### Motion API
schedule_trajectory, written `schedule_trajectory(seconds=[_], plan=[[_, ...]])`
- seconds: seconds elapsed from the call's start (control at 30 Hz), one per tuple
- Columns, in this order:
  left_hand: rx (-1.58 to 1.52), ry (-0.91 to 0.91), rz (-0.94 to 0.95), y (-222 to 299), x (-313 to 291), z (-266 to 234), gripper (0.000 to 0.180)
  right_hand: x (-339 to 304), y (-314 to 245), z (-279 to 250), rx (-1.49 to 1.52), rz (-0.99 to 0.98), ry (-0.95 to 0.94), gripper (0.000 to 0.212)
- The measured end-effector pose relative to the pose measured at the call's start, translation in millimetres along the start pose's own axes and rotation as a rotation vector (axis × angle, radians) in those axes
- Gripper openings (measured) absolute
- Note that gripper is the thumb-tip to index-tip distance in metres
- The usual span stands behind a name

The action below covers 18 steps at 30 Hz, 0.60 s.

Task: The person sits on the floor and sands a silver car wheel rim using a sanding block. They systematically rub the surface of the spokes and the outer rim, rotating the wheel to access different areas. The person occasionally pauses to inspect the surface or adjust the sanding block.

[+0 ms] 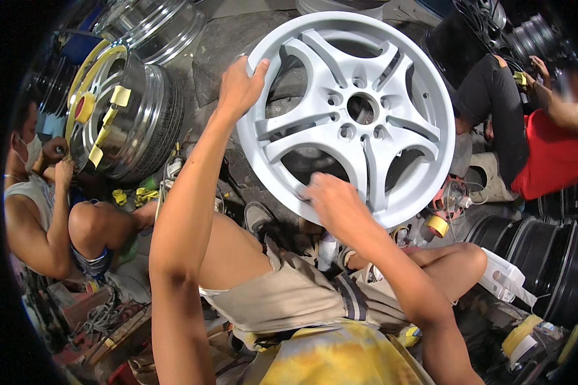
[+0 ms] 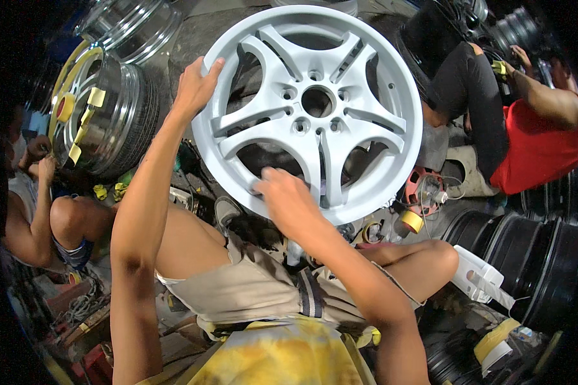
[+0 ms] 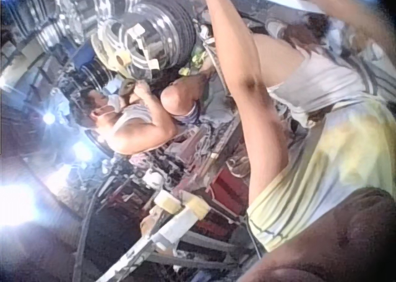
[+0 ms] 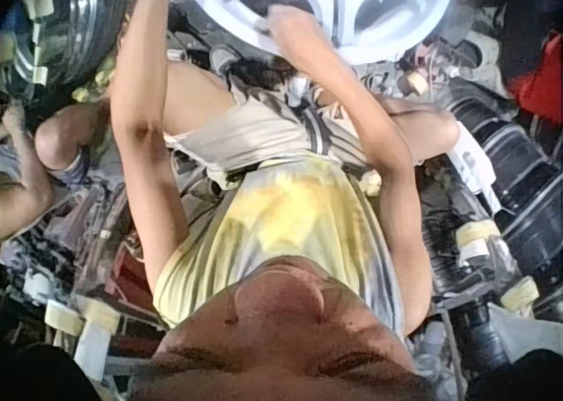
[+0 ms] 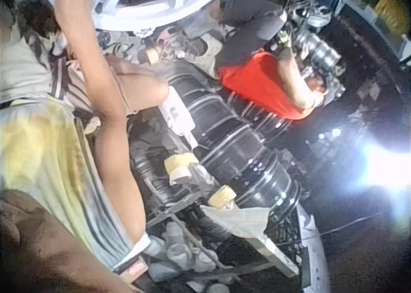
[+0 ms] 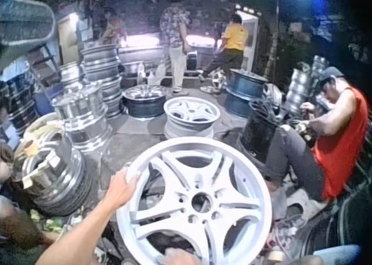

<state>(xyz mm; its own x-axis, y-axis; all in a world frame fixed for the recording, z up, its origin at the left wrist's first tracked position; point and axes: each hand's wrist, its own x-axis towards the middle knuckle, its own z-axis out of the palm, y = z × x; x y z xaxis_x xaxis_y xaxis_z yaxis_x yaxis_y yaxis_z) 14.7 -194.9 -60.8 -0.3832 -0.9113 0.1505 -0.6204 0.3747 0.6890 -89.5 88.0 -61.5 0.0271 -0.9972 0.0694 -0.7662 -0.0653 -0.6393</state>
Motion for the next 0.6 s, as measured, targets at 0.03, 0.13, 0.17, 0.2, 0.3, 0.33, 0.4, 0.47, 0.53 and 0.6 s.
schedule_trajectory(seconds=[0.03,0.13,0.17,0.2,0.3,0.33,0.4,0.47,0.53,0.6], plan=[[0.002,0.01,0.005,0,2,1,0.052,2,2,0,-0.006,-0.008,0.002,0.021],[0.024,-0.002,0.005,0,3,6,0.052,14,3,7,-0.018,-0.069,0.083,0.019],[0.039,-0.011,0.008,2,5,6,0.052,31,0,12,0.022,-0.021,0.114,0.019],[0.025,-0.012,0.014,3,5,6,0.052,41,0,16,0.057,-0.005,0.151,0.019],[-0.006,-0.007,0.023,0,3,4,0.051,26,-2,9,0.039,-0.029,0.096,0.02],[-0.009,-0.002,0.023,-2,2,3,0.051,8,4,2,0.039,0.0,0.042,0.021],[0.01,0.004,0.016,-6,-1,1,0.05,-3,11,-10,0.017,0.024,-0.029,0.022],[0.045,0.004,0.029,-3,4,2,0.05,5,10,-6,0.063,0.041,-0.011,0.021],[0.009,-0.026,-0.008,5,6,7,0.049,35,7,10,0.127,0.048,0.126,0.021],[0.002,-0.031,-0.026,3,5,6,0.049,41,6,18,0.127,0.014,0.222,0.022]])
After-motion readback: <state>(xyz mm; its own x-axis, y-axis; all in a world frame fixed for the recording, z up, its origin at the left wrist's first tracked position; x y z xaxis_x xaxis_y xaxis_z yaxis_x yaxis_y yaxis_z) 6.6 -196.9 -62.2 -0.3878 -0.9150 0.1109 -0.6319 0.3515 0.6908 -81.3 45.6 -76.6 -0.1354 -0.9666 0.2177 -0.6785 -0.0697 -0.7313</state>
